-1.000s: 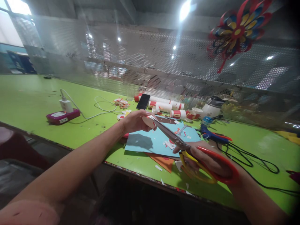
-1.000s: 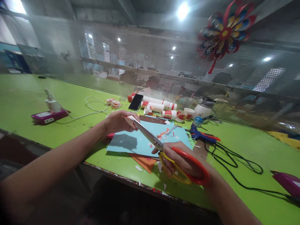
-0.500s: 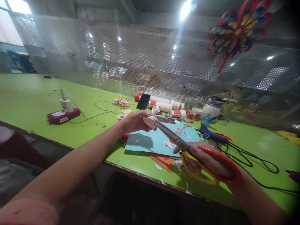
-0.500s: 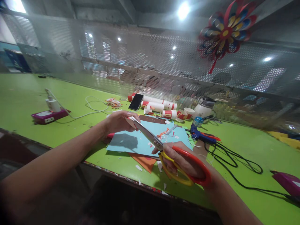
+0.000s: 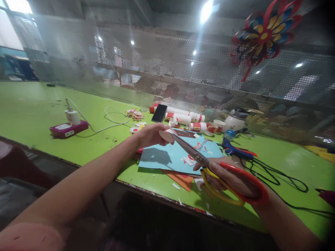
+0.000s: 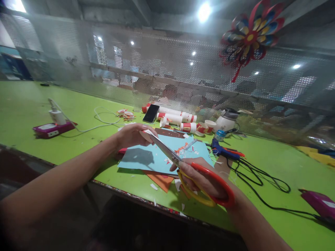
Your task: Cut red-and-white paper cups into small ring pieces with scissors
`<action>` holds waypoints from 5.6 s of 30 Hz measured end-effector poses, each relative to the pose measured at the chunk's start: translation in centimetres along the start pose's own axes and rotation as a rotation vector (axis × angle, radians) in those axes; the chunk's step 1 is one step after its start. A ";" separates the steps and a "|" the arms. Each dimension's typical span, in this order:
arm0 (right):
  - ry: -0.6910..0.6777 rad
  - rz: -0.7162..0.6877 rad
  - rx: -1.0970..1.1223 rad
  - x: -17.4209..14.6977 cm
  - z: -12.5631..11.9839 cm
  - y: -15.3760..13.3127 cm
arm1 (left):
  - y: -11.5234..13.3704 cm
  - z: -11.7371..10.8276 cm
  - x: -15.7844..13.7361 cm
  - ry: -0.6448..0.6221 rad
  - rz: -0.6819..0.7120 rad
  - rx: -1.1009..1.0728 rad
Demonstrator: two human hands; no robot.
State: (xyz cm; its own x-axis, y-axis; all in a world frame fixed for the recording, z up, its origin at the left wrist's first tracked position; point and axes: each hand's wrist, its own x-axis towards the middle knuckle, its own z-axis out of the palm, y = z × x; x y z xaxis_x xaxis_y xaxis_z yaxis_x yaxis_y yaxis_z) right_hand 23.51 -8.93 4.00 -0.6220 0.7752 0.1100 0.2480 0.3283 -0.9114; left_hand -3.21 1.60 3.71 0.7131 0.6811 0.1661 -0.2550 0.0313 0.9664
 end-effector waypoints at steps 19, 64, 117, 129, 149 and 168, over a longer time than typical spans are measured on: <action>0.007 0.036 -0.077 -0.3 -0.4 0.5 | -0.5 -0.4 0.8 0.110 0.283 -0.111; 0.296 -0.019 -0.650 1.0 1.2 -0.2 | -1.5 1.9 1.7 0.299 0.384 -0.016; 0.381 0.045 -0.473 1.0 -0.5 -0.3 | -0.5 0.9 0.6 0.108 0.349 -0.129; 0.315 0.054 -0.464 0.8 0.3 -1.4 | 0.0 1.4 0.3 0.020 0.354 -0.097; 0.470 0.047 -0.632 1.1 0.0 0.7 | 0.2 1.2 -0.1 0.000 0.381 -0.083; 0.403 -0.093 -0.717 1.2 0.4 1.0 | 0.6 1.1 0.0 0.132 0.403 -0.102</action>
State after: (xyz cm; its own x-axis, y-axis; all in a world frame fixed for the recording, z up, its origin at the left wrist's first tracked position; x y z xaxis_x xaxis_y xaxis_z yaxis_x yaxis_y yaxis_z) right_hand 22.71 -7.85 3.06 -0.3833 0.8171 0.4306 0.7071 0.5595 -0.4324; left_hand -2.71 0.81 4.48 0.4557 0.7409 0.4934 -0.5639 -0.1887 0.8040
